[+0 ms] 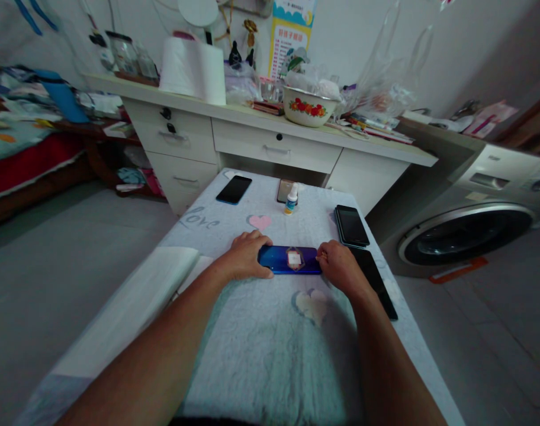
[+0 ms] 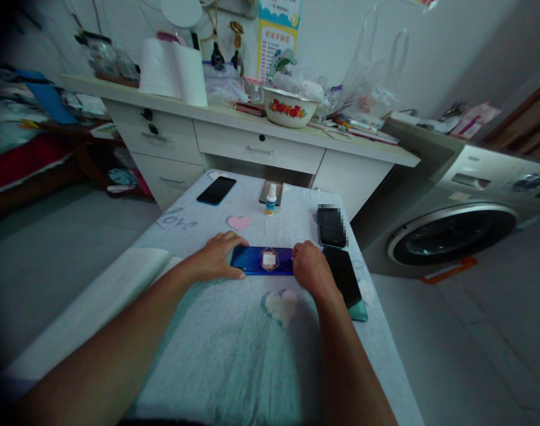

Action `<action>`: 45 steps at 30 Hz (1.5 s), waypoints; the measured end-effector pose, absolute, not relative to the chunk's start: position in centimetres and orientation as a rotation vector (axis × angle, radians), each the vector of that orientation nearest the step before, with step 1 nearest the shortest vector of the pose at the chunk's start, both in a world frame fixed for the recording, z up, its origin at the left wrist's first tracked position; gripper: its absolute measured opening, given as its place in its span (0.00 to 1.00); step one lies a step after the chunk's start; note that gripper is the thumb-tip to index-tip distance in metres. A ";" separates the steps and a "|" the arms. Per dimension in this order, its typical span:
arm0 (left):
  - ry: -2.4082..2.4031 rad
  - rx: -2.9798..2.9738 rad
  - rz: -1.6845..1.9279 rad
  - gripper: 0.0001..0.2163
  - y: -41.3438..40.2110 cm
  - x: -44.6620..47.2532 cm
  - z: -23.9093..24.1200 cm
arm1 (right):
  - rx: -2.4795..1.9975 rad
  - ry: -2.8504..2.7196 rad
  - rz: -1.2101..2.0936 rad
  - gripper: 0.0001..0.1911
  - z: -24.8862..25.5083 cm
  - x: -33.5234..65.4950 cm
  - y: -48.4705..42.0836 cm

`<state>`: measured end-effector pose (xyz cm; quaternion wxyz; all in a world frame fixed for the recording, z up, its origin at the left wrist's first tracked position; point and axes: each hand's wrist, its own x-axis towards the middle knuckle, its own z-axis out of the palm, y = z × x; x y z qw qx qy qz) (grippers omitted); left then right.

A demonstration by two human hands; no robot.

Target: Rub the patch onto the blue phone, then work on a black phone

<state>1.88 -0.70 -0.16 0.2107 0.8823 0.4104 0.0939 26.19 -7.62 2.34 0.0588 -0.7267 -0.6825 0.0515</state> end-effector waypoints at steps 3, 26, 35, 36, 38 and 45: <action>1.139 2.451 0.260 0.30 -0.7 1.9 -0.2 | -2.216 -2.051 0.162 0.10 2.2 26.5 -7.6; 1.160 2.447 0.255 0.31 -0.7 2.0 0.0 | -2.110 -2.181 0.219 0.11 2.6 23.2 -8.0; 1.144 2.464 0.272 0.31 -0.5 2.0 -0.5 | -2.103 -2.181 0.247 0.10 2.6 24.3 -8.0; 1.141 2.463 0.271 0.31 -0.5 1.9 -0.5 | -2.106 -2.175 0.251 0.09 2.6 24.6 -8.0; 1.142 2.459 0.267 0.31 -0.5 1.9 -0.5 | -2.109 -2.160 0.249 0.08 2.6 25.1 -8.0; 1.144 2.459 0.259 0.30 -0.6 1.9 -0.3 | -2.147 -2.154 0.212 0.09 2.4 26.4 -7.8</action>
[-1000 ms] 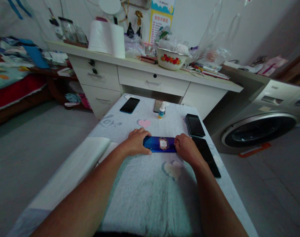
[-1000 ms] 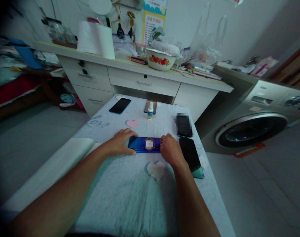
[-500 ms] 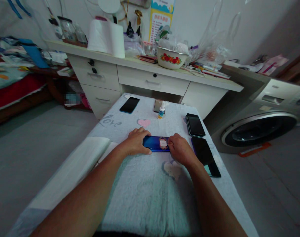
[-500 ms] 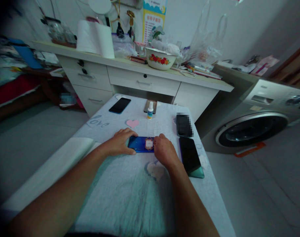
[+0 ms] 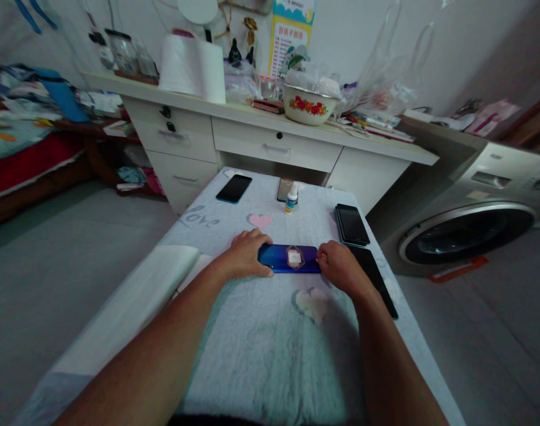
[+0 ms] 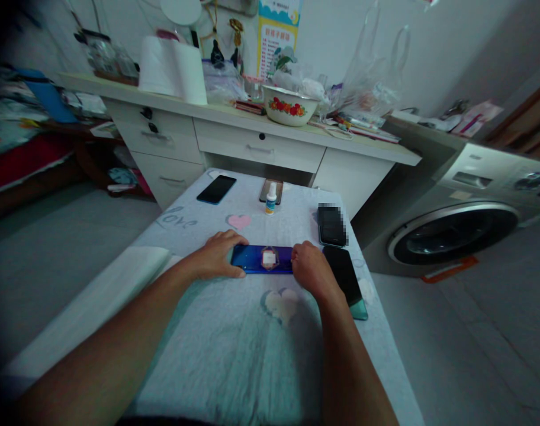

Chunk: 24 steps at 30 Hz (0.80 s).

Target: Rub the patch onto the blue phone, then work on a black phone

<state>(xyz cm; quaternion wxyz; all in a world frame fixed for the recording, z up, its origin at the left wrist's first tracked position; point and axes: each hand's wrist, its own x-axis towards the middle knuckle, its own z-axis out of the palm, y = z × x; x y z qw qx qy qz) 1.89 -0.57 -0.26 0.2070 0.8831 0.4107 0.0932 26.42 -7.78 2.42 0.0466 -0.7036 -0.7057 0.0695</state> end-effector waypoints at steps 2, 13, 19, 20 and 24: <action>1.144 2.458 0.256 0.30 -0.6 1.9 -0.3 | -2.159 -2.151 0.200 0.09 2.3 26.6 -7.7; 1.151 2.456 0.263 0.32 -0.5 1.9 -0.4 | -2.115 -2.161 0.267 0.08 2.8 25.4 -8.1; 1.169 2.451 0.260 0.30 -0.7 2.0 -0.1 | -2.081 -2.214 0.282 0.10 2.7 24.6 -8.1; 1.173 2.451 0.259 0.30 -0.7 2.1 -0.1 | -2.073 -2.221 0.286 0.10 2.7 24.4 -8.1; 1.169 2.446 0.256 0.31 -0.7 2.1 -0.2 | -2.012 -2.240 0.316 0.11 2.8 23.8 -8.2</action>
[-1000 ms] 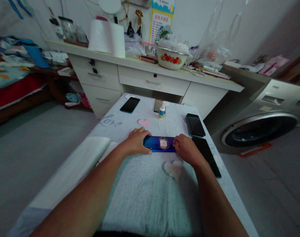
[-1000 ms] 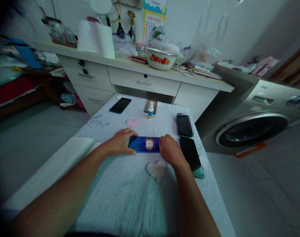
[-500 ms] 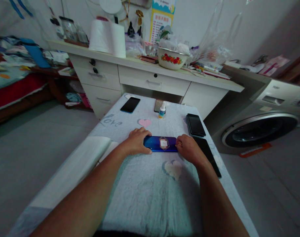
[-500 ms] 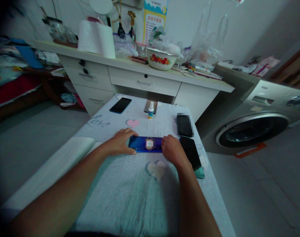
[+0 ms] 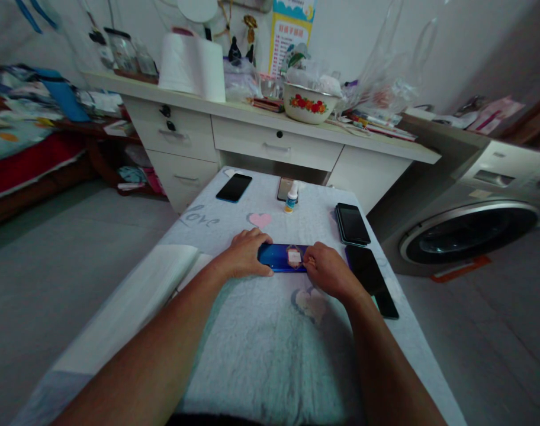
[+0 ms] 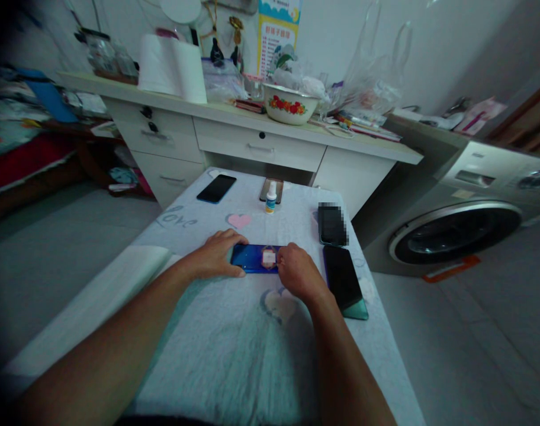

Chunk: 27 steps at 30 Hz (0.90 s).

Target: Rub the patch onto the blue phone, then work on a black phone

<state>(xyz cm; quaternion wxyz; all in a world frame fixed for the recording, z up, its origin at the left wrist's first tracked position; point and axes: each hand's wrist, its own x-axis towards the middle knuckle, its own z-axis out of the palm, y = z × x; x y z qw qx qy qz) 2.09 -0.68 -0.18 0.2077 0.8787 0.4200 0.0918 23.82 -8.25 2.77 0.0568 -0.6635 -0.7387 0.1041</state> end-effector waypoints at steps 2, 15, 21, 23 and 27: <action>1.163 2.445 0.262 0.30 -0.7 2.1 -0.2 | -1.997 -2.244 0.330 0.11 2.9 23.6 -8.3; 1.141 2.450 0.266 0.31 -0.5 1.9 -0.4 | -2.091 -2.213 0.323 0.10 3.2 25.1 -8.4; 1.148 2.450 0.259 0.31 -0.6 1.9 -0.2 | -2.147 -2.220 0.284 0.10 3.1 26.2 -8.2; 1.149 2.446 0.251 0.30 -0.7 1.9 0.0 | -2.164 -2.221 0.269 0.10 2.9 26.5 -8.2; 1.149 2.447 0.244 0.30 -0.7 2.0 0.2 | -2.179 -2.228 0.253 0.11 2.7 26.7 -8.1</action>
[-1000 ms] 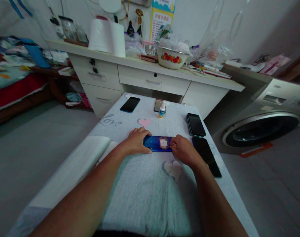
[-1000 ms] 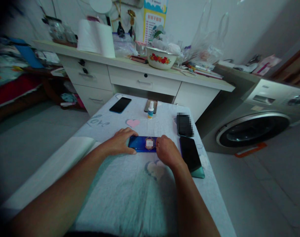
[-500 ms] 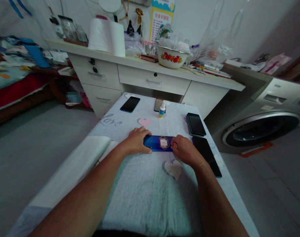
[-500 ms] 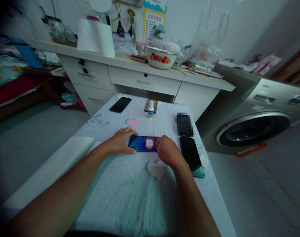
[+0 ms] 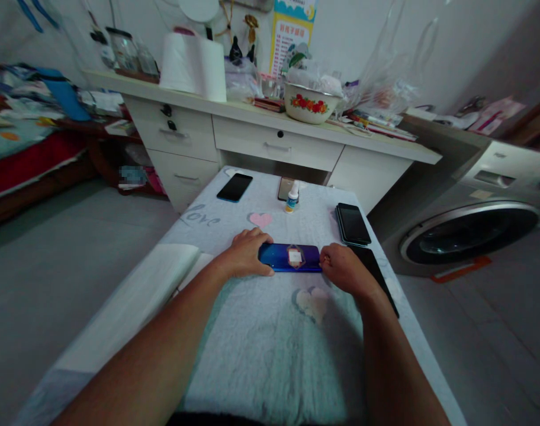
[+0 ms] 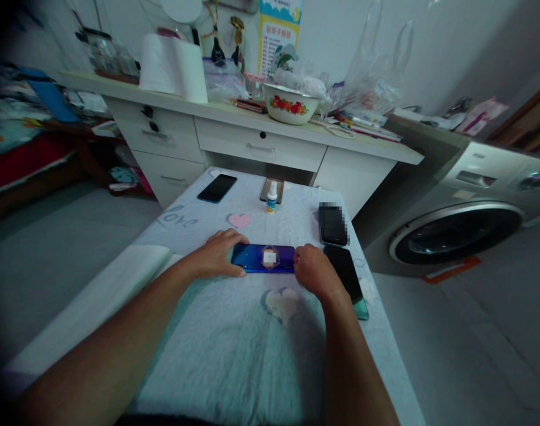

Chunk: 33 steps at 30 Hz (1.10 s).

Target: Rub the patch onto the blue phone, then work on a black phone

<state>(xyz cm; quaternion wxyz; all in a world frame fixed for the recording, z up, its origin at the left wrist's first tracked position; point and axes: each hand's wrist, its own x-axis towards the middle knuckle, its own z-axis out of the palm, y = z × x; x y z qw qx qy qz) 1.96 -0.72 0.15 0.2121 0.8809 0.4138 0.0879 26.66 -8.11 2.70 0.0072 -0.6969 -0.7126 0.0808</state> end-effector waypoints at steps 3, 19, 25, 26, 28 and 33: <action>1.145 2.450 0.253 0.30 -0.7 1.9 0.0 | -2.175 -2.243 0.246 0.10 2.9 26.4 -8.2; 1.166 2.446 0.243 0.30 -0.7 2.0 0.1 | -2.037 -2.276 0.345 0.09 3.2 24.4 -8.5; 1.159 2.443 0.255 0.30 -0.7 2.1 0.2 | -1.950 -2.321 0.378 0.09 3.5 23.4 -8.7; 1.164 2.442 0.257 0.30 -0.7 2.1 0.2 | -1.941 -2.329 0.388 0.10 3.5 23.2 -8.7; 1.174 2.435 0.249 0.30 -0.8 2.1 0.2 | -1.924 -2.338 0.398 0.10 3.6 23.0 -8.7; 1.174 2.429 0.235 0.30 -0.9 2.1 0.4 | -1.925 -2.343 0.393 0.09 3.5 23.4 -8.5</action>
